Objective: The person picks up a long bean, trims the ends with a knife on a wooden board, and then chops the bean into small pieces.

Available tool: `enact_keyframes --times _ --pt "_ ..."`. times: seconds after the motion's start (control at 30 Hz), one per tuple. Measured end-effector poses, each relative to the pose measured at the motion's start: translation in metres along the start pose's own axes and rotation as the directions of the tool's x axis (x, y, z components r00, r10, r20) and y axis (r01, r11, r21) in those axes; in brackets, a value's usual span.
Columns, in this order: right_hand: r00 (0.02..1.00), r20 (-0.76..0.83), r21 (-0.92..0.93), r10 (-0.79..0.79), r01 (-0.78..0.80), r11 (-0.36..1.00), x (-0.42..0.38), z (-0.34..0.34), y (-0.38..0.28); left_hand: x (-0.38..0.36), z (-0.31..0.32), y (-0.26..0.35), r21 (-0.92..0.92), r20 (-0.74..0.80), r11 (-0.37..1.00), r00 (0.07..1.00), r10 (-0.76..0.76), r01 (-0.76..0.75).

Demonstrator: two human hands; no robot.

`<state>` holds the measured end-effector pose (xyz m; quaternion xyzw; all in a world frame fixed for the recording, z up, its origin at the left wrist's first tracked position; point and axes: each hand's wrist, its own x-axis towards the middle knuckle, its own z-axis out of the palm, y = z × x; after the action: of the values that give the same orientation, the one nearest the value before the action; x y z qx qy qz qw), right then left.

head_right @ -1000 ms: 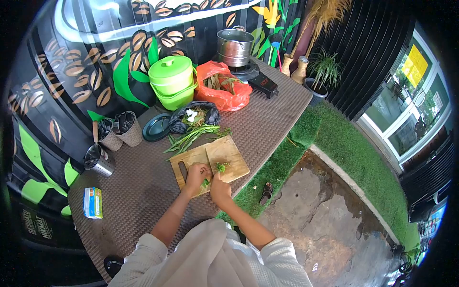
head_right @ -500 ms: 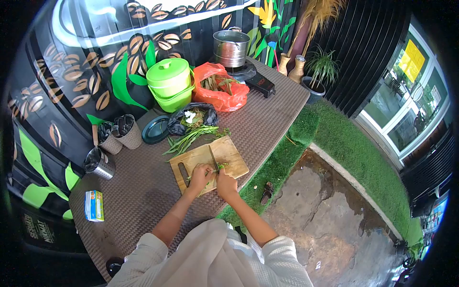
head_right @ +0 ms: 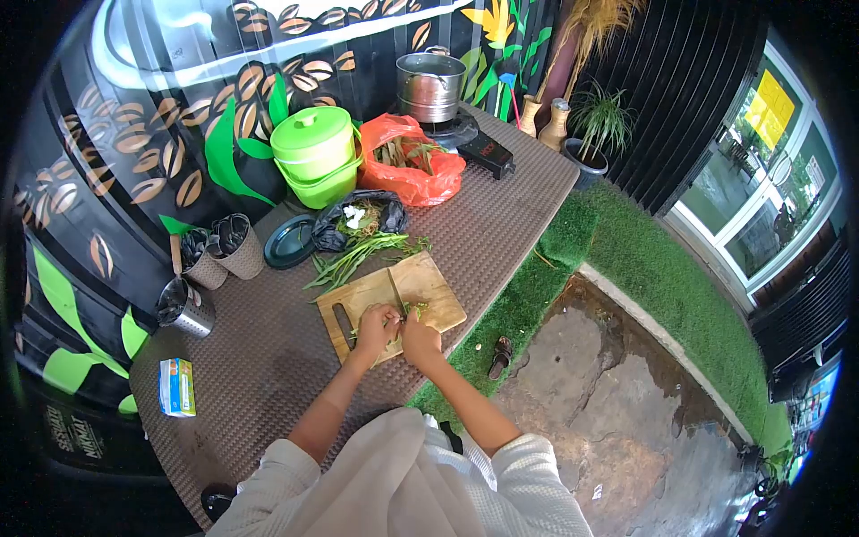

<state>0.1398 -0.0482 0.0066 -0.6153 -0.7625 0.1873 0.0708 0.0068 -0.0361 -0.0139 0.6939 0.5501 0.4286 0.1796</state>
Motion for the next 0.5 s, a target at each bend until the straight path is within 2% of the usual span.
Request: enact_keyframes --times 0.03,0.1,0.17,0.27,0.4,0.47,0.5 --pt "1.0 0.0 -0.001 0.0 0.0 1.0 -0.006 0.003 -0.003 -0.001 -0.001 0.0 -0.025 0.004 0.999 1.0 -0.023 0.024" --pt "0.992 0.021 -0.024 0.128 -0.128 0.992 -0.019 0.009 -0.012 0.004 -0.001 -0.001 -0.052 0.005 0.998 0.999 -0.045 0.045" --pt "0.992 0.005 -0.038 0.123 -0.123 0.992 -0.017 0.012 -0.015 0.004 0.0 -0.001 -0.107 0.008 0.986 0.992 -0.126 0.126" --pt "0.997 -0.007 -0.068 0.083 -0.083 0.994 -0.007 0.007 -0.011 0.004 0.002 -0.006 -0.146 0.03 0.983 0.994 -0.109 0.112" --pt "0.996 -0.018 -0.032 0.089 -0.089 0.996 -0.012 0.003 -0.014 0.002 0.0 -0.003 -0.11 0.017 0.988 0.994 -0.106 0.108" --pt "0.993 -0.031 -0.033 0.117 -0.118 0.993 -0.017 0.007 -0.02 0.0 0.005 -0.009 0.019 -0.017 0.997 0.997 -0.074 0.075" --pt "0.99 -0.046 -0.015 0.131 -0.131 0.991 -0.016 0.012 -0.02 0.0 0.005 -0.009 0.017 -0.017 0.997 0.997 -0.075 0.075"
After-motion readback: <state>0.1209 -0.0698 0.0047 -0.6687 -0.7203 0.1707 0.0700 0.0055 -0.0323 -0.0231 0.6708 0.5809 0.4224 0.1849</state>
